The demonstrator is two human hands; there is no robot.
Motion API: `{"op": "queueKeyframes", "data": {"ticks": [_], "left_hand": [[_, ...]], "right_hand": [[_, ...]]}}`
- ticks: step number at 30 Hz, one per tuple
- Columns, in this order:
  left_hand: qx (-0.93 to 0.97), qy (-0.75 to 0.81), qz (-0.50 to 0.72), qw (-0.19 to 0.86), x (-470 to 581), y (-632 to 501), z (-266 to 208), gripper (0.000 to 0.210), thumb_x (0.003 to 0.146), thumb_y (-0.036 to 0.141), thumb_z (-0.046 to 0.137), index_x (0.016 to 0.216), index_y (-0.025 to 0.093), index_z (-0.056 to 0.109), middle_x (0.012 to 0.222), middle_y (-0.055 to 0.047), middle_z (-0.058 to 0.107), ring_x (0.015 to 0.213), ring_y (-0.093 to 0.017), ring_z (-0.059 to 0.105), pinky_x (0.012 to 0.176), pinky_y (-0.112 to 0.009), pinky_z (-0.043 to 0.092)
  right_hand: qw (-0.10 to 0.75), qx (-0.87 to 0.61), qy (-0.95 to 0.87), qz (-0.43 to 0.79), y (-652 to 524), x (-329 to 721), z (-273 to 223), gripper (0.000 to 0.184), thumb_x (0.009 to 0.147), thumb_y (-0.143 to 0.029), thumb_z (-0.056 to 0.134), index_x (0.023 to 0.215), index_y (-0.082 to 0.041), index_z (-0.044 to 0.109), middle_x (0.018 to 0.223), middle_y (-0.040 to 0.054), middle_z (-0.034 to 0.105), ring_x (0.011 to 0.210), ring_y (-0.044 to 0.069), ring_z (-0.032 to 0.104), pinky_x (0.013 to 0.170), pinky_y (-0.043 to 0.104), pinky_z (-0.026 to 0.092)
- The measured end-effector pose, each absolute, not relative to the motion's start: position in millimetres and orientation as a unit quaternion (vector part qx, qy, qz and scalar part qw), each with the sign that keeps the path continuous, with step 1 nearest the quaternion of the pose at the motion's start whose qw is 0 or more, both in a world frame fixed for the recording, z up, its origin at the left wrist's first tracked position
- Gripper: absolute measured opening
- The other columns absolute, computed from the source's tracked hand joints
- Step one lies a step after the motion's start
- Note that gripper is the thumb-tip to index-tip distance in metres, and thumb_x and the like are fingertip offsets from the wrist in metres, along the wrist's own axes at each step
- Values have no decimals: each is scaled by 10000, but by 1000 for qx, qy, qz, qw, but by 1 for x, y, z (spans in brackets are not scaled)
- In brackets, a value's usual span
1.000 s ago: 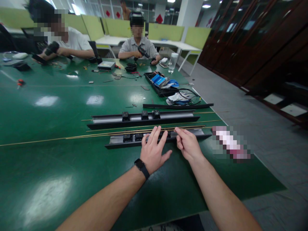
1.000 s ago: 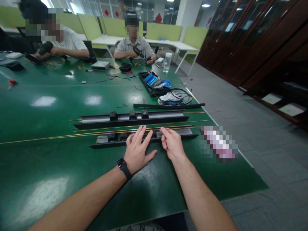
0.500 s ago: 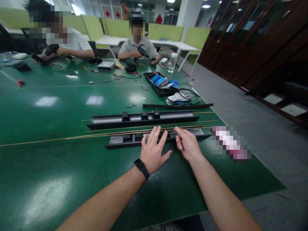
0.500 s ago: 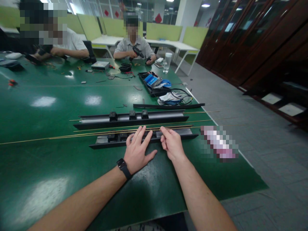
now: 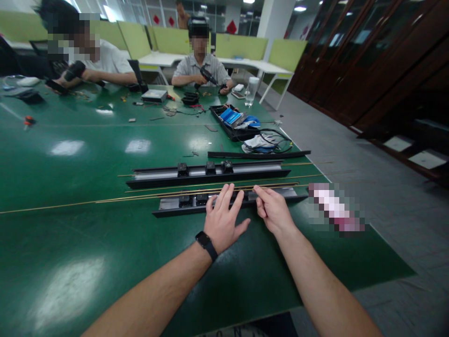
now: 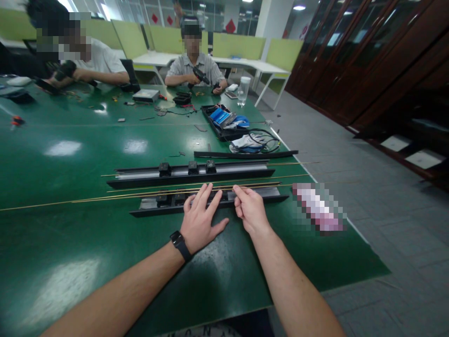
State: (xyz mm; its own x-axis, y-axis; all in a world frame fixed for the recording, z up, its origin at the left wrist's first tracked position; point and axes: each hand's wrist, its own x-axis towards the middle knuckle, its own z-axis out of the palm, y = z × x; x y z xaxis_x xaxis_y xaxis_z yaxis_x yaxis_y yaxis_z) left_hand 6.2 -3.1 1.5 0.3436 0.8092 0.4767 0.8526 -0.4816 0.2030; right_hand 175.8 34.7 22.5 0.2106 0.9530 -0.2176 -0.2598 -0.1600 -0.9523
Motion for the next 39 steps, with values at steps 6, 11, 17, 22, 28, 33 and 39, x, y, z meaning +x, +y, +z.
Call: {"op": "queueKeyframes", "data": {"ticks": [6, 11, 17, 22, 28, 33, 39], "left_hand": [[-819, -507, -266, 42, 6, -3, 2, 735, 862, 544, 607, 1506, 249, 412, 1636, -118, 275, 1502, -306, 274, 1128, -492, 294], [-819, -508, -266, 40, 6, -3, 2, 732, 875, 550, 587, 1513, 244, 399, 1638, -118, 267, 1514, -286, 247, 1134, -485, 283], [-818, -509, -265, 38, 6, -3, 3, 720, 883, 564, 569, 1509, 248, 405, 1645, -109, 252, 1516, -278, 241, 1133, -482, 282], [-818, -506, -269, 40, 6, -3, 2, 724, 878, 559, 579, 1506, 242, 410, 1639, -120, 267, 1511, -292, 252, 1130, -487, 286], [-819, -507, -266, 39, 6, -4, 3, 716, 884, 557, 571, 1507, 243, 409, 1638, -123, 268, 1510, -292, 255, 1128, -491, 288], [-818, -507, -268, 40, 6, -3, 3, 726, 872, 554, 590, 1506, 246, 413, 1630, -122, 290, 1501, -303, 278, 1131, -486, 288], [-818, -507, -268, 43, 6, -3, 3, 728, 870, 547, 594, 1507, 245, 411, 1627, -125, 297, 1498, -305, 283, 1132, -489, 286]], "right_hand": [[572, -533, -308, 543, 34, 175, 25, 352, 721, -441, 829, 818, -159, 641, 474, -60, 526, 271, 37, 359, 264, 160, 192], [568, -534, -307, 546, 34, 175, 26, 368, 711, -453, 834, 824, -168, 631, 475, -58, 531, 272, 42, 365, 260, 161, 200], [561, -536, -328, 539, 34, 176, 24, 378, 730, -477, 821, 760, -168, 605, 480, -48, 552, 266, 39, 368, 258, 164, 192], [551, -540, -337, 540, 34, 177, 23, 398, 713, -488, 830, 822, -154, 642, 484, -48, 561, 266, 41, 370, 256, 165, 183], [558, -536, -326, 543, 34, 176, 24, 370, 711, -459, 836, 795, -161, 634, 475, -52, 544, 271, 41, 367, 261, 164, 194], [569, -533, -310, 544, 34, 175, 26, 356, 704, -443, 837, 808, -168, 637, 469, -57, 524, 272, 44, 358, 256, 165, 197], [577, -532, -298, 543, 33, 174, 27, 332, 716, -417, 835, 789, -159, 638, 468, -59, 520, 273, 35, 357, 261, 157, 204]]}}
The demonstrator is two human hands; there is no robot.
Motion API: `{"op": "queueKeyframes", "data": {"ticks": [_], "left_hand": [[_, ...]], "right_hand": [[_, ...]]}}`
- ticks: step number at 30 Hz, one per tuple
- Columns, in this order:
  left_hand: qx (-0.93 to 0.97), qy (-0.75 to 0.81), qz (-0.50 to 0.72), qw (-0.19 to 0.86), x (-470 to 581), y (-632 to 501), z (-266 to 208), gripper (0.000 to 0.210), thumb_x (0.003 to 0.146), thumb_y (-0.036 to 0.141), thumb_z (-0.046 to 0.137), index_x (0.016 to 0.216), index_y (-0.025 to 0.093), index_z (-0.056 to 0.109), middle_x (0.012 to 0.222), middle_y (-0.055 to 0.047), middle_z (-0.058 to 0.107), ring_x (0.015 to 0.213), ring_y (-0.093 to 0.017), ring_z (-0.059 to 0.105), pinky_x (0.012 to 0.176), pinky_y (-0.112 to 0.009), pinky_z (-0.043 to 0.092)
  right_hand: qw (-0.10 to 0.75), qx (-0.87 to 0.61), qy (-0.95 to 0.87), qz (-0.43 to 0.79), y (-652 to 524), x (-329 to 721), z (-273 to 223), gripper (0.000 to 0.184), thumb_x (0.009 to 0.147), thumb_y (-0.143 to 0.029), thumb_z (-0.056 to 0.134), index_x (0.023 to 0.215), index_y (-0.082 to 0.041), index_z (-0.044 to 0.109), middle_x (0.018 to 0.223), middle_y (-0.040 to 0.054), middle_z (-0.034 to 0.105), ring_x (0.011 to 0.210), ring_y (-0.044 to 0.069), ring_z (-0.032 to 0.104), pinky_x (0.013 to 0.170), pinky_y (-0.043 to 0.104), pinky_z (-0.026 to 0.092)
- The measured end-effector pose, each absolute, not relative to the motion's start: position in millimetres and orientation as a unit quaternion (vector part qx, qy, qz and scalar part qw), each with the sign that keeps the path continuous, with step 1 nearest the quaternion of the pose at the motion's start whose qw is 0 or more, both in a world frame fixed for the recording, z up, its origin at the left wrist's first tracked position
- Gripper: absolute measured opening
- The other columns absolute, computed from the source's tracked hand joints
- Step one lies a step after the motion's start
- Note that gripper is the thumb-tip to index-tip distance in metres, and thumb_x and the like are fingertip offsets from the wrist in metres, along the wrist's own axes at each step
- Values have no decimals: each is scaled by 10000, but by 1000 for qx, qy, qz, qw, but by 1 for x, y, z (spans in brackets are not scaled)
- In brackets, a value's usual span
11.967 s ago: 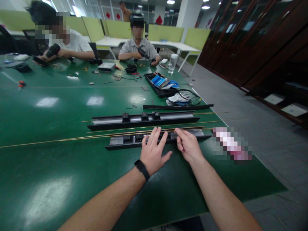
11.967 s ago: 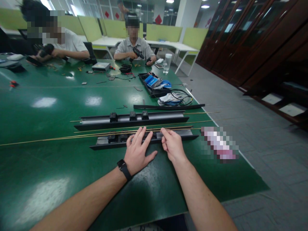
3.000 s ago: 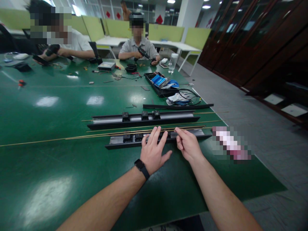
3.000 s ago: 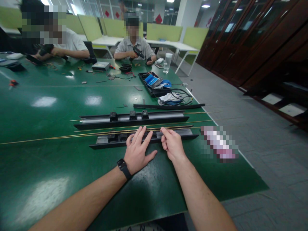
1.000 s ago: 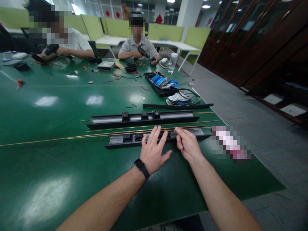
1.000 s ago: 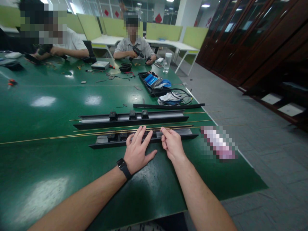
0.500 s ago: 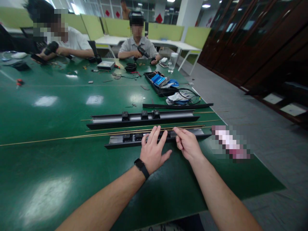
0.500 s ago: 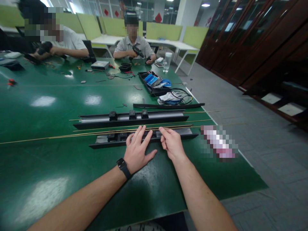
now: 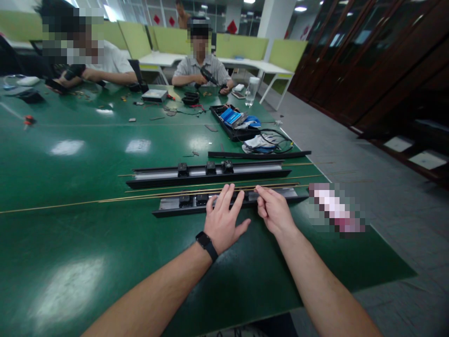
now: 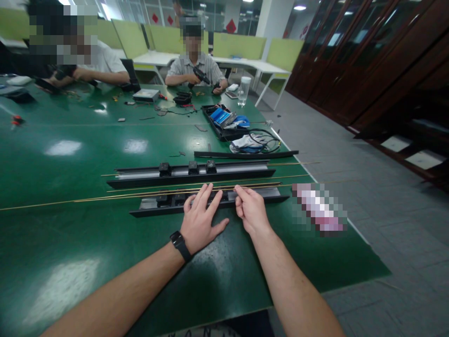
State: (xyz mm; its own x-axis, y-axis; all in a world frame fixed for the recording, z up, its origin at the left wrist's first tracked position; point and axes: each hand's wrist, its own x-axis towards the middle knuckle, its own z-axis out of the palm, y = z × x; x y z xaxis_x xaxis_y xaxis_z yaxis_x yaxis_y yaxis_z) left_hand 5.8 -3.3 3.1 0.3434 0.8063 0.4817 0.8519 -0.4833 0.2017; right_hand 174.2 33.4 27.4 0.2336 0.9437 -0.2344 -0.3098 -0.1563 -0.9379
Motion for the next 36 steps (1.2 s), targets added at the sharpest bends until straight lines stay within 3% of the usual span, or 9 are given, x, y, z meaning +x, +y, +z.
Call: {"op": "queueKeyframes", "data": {"ticks": [16, 22, 36], "left_hand": [[-817, -510, -267, 37, 6, -4, 3, 719, 879, 552, 580, 1508, 247, 409, 1638, -117, 271, 1511, -290, 253, 1126, -484, 289], [-816, -511, -266, 38, 6, -4, 2, 732, 869, 557, 592, 1508, 252, 407, 1639, -113, 270, 1509, -292, 259, 1128, -486, 294], [-818, -510, -263, 41, 6, -4, 3, 728, 878, 568, 577, 1509, 249, 405, 1636, -110, 276, 1505, -283, 271, 1130, -480, 288]], "right_hand": [[558, -544, -330, 533, 34, 176, 24, 411, 724, -495, 821, 690, -174, 567, 482, -40, 549, 270, 41, 375, 254, 167, 193], [547, -548, -339, 534, 35, 177, 21, 407, 710, -505, 829, 794, -157, 634, 478, -42, 556, 266, 45, 378, 249, 156, 205], [576, -536, -296, 542, 34, 173, 24, 375, 708, -453, 834, 809, -145, 647, 446, -65, 515, 255, 34, 344, 258, 148, 192]]}}
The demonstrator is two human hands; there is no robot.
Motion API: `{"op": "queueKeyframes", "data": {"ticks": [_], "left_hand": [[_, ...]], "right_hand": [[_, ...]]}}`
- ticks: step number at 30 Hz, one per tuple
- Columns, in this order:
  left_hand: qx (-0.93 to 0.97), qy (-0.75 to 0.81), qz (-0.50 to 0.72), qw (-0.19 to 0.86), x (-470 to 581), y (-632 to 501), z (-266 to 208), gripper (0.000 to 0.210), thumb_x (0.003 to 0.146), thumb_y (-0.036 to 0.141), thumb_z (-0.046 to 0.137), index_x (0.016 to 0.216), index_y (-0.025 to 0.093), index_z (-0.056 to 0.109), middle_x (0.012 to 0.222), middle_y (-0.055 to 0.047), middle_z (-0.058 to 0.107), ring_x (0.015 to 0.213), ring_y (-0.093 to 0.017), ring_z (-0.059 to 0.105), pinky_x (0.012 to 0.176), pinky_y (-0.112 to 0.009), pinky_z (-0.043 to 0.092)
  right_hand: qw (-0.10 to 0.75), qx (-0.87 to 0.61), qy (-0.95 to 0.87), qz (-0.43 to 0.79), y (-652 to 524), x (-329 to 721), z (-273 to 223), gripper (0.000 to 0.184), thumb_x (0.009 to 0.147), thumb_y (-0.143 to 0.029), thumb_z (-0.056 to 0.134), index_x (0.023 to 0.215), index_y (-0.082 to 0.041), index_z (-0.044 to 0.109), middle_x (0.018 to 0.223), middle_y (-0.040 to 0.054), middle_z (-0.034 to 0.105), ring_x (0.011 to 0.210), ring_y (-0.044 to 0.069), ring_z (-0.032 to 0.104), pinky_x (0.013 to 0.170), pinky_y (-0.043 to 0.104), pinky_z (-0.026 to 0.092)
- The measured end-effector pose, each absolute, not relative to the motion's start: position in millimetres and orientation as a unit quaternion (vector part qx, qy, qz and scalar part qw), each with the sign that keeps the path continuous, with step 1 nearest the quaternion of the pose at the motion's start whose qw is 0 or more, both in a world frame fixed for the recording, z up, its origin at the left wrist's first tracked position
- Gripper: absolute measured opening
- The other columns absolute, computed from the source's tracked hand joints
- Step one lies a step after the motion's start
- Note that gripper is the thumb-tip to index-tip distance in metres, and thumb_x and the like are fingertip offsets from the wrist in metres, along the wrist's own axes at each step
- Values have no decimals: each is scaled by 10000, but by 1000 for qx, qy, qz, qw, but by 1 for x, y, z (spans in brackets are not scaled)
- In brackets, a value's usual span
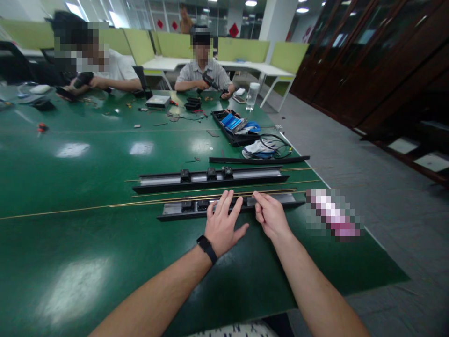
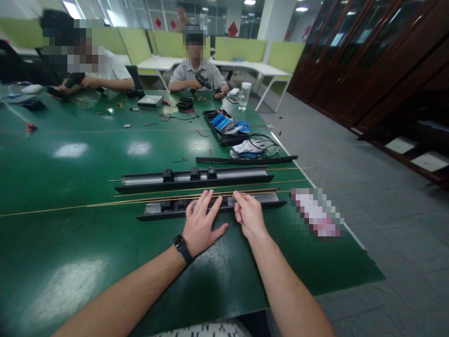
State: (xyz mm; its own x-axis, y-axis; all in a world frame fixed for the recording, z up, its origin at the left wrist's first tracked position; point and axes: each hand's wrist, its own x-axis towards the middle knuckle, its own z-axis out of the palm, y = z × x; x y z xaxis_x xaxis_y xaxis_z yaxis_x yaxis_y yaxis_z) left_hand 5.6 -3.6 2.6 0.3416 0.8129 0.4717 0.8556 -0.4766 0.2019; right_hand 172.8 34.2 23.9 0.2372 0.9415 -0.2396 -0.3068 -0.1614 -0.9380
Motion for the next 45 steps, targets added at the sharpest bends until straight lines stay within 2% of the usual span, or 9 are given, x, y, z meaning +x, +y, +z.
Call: {"op": "queueKeyframes", "data": {"ticks": [6, 16, 22, 39, 45], "left_hand": [[-818, -513, -257, 33, 6, -4, 2, 721, 892, 577, 549, 1518, 257, 388, 1642, -99, 259, 1516, -264, 246, 1142, -479, 266], [-817, -514, -259, 33, 5, -4, 2, 729, 876, 563, 586, 1512, 257, 402, 1633, -110, 281, 1500, -294, 283, 1129, -486, 279], [-816, -516, -256, 41, 6, -4, 2, 726, 876, 570, 579, 1510, 263, 404, 1632, -112, 286, 1498, -301, 286, 1129, -485, 291], [-817, -515, -256, 40, 6, -4, 2, 727, 877, 570, 576, 1510, 257, 405, 1635, -109, 278, 1501, -294, 280, 1136, -482, 279], [-818, -514, -255, 40, 6, -4, 3, 737, 867, 567, 595, 1509, 258, 407, 1630, -112, 292, 1495, -297, 294, 1133, -483, 289]], "right_hand": [[578, -543, -283, 539, 34, 171, 26, 356, 714, -442, 833, 800, -149, 649, 442, -62, 521, 252, 38, 345, 253, 151, 194], [565, -546, -302, 540, 33, 174, 23, 385, 740, -482, 814, 819, -143, 650, 475, -44, 559, 255, 45, 377, 254, 160, 194], [552, -558, -319, 532, 32, 172, 27, 413, 737, -503, 810, 701, -157, 588, 471, -26, 566, 256, 43, 377, 259, 167, 191], [571, -547, -286, 541, 34, 172, 24, 390, 686, -478, 837, 785, -153, 646, 448, -52, 534, 253, 45, 354, 256, 170, 197], [568, -545, -291, 543, 33, 172, 25, 376, 719, -468, 824, 792, -147, 644, 455, -52, 543, 256, 41, 360, 263, 164, 189]]}}
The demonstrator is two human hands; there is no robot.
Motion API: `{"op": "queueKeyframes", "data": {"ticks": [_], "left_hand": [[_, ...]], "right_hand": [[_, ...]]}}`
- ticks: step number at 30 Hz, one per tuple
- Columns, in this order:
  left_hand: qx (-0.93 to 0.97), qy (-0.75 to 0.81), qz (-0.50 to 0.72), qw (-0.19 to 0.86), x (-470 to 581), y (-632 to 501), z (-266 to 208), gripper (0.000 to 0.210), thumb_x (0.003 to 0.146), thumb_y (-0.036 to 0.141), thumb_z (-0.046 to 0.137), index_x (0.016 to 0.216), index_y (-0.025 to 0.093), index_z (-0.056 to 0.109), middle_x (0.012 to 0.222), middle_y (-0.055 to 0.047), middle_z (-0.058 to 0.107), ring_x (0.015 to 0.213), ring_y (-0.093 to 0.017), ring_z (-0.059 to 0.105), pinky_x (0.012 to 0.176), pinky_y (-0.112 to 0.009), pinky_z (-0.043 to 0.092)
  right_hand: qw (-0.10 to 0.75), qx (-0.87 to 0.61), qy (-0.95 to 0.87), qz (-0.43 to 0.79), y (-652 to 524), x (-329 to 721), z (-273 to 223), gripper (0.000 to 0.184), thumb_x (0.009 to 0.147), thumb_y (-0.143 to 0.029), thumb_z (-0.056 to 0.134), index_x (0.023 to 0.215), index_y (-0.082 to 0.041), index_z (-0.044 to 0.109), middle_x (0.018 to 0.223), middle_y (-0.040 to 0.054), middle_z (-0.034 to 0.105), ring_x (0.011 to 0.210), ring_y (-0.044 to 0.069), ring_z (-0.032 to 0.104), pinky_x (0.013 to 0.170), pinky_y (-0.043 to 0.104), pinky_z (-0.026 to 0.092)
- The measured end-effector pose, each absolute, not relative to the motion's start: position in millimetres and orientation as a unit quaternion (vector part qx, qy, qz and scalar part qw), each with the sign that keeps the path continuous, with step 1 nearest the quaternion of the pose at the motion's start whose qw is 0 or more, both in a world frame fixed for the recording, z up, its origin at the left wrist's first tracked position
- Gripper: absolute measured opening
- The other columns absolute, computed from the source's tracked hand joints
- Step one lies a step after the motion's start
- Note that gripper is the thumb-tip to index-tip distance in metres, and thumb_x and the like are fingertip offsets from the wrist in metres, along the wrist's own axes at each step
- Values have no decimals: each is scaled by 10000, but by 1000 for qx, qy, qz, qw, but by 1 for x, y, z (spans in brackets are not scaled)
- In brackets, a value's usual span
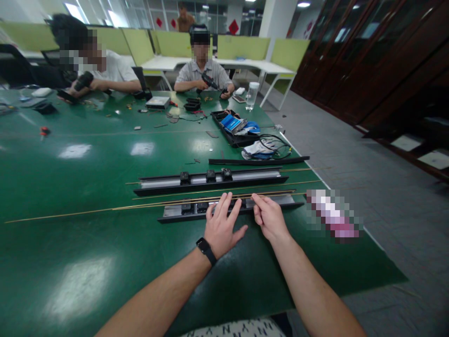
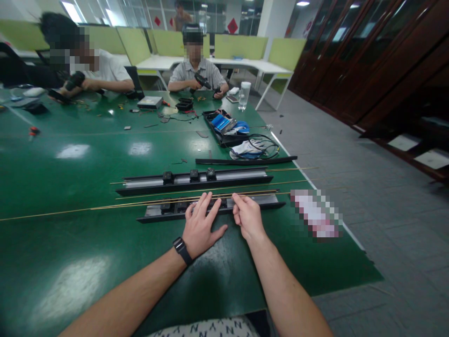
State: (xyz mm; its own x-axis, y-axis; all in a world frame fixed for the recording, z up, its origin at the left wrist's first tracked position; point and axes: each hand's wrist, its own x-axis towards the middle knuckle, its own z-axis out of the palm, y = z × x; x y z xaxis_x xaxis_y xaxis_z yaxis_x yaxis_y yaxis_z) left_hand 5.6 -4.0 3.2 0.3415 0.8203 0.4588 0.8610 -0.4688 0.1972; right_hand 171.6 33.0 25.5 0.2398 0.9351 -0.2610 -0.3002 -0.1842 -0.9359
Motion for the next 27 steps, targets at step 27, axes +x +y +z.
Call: {"op": "queueKeyframes", "data": {"ticks": [27], "left_hand": [[-817, -515, -257, 35, 6, -4, 4, 709, 890, 565, 562, 1508, 252, 411, 1632, -108, 287, 1503, -279, 275, 1132, -481, 272]], "right_hand": [[561, -555, -294, 539, 34, 172, 27, 392, 690, -480, 835, 772, -153, 635, 445, -57, 533, 254, 40, 355, 255, 165, 194]]}}
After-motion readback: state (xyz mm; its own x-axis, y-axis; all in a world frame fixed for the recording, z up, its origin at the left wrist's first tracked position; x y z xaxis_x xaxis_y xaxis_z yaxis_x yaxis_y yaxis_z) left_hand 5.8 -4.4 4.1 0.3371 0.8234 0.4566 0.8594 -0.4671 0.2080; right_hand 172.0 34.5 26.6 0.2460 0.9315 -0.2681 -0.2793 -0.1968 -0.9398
